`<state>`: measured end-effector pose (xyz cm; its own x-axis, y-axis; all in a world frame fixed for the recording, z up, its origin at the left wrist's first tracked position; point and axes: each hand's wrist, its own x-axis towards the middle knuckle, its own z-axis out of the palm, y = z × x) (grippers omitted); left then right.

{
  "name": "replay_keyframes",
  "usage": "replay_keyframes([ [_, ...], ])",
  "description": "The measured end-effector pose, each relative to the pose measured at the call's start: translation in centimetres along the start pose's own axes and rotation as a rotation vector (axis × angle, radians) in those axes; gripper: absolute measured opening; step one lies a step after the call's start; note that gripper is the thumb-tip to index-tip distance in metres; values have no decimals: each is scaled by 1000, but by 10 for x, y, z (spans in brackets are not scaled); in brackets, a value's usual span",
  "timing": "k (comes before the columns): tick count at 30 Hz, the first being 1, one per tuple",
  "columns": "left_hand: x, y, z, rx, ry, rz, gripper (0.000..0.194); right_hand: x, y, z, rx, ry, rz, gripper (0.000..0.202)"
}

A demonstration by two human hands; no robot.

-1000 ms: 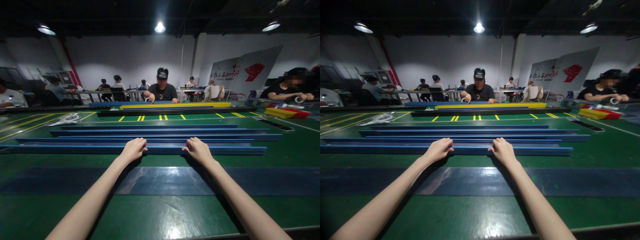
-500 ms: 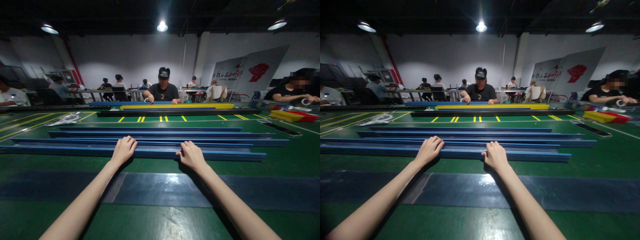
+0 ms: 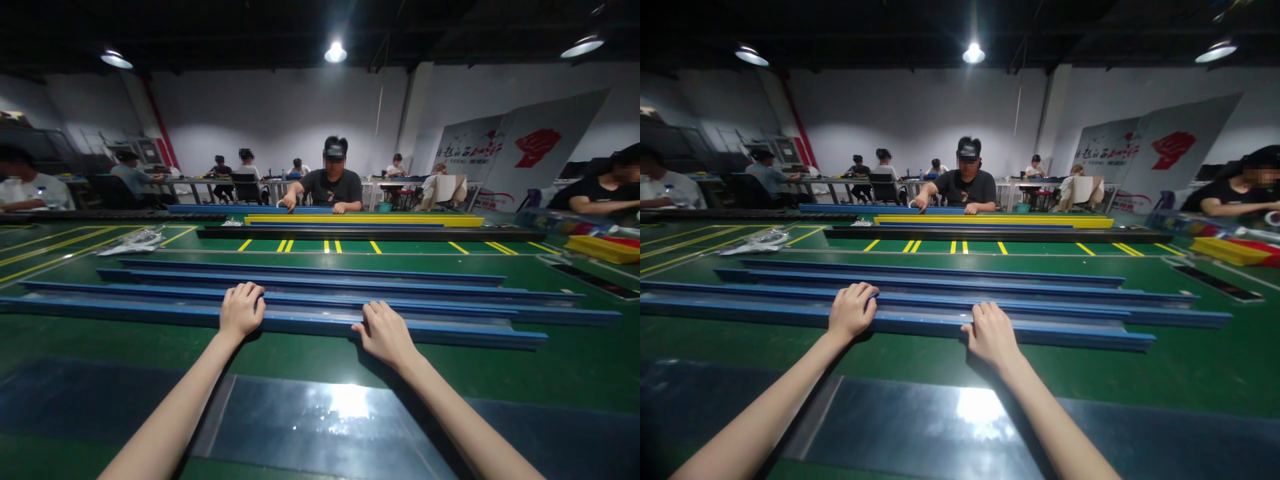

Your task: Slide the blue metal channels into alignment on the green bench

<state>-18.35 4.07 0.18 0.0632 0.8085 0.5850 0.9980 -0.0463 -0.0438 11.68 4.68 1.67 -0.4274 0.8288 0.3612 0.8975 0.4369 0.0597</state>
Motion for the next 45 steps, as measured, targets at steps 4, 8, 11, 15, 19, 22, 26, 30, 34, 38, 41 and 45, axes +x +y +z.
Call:
replay_keyframes([
  [4, 4, -3, 3, 0, -14, 2, 27, 6, 2, 3, 2, -1, -28, 16],
  [8, 9, -7, 6, 22, -22, -3, 26, 13, 3, 7, 13, 6, -46, 14],
  [11, 13, -11, 9, 49, -32, -5, 26, 19, 3, 10, 25, 16, -52, 16],
  [15, 18, -15, 12, 71, -50, -4, 26, 27, 3, 13, 35, 8, -65, 18],
  [19, 24, -17, 16, 58, -54, -12, 27, 35, 6, 15, 45, 5, -77, 18],
  [22, 27, -18, 18, 50, -60, -14, 27, 40, 7, 16, 45, -6, -84, 18],
  [26, 31, -20, 20, 41, -71, -13, 27, 45, 8, 16, 43, -25, -89, 18],
  [30, 33, -24, 24, 51, -52, 7, 27, 49, 8, 18, 40, -18, -99, 19],
  [34, 33, -27, 30, 78, -2, 83, 27, 50, 11, 20, 48, 3, -137, 22],
  [38, 35, -28, 26, 125, -20, 170, 25, 53, 16, 17, 112, -48, -154, 28],
  [41, 42, -28, 20, 151, -72, 232, 22, 59, 22, 14, 195, -113, -134, 32],
  [45, 61, -21, 20, 154, -123, 215, 24, 76, 35, 17, 212, -78, -92, 29],
])
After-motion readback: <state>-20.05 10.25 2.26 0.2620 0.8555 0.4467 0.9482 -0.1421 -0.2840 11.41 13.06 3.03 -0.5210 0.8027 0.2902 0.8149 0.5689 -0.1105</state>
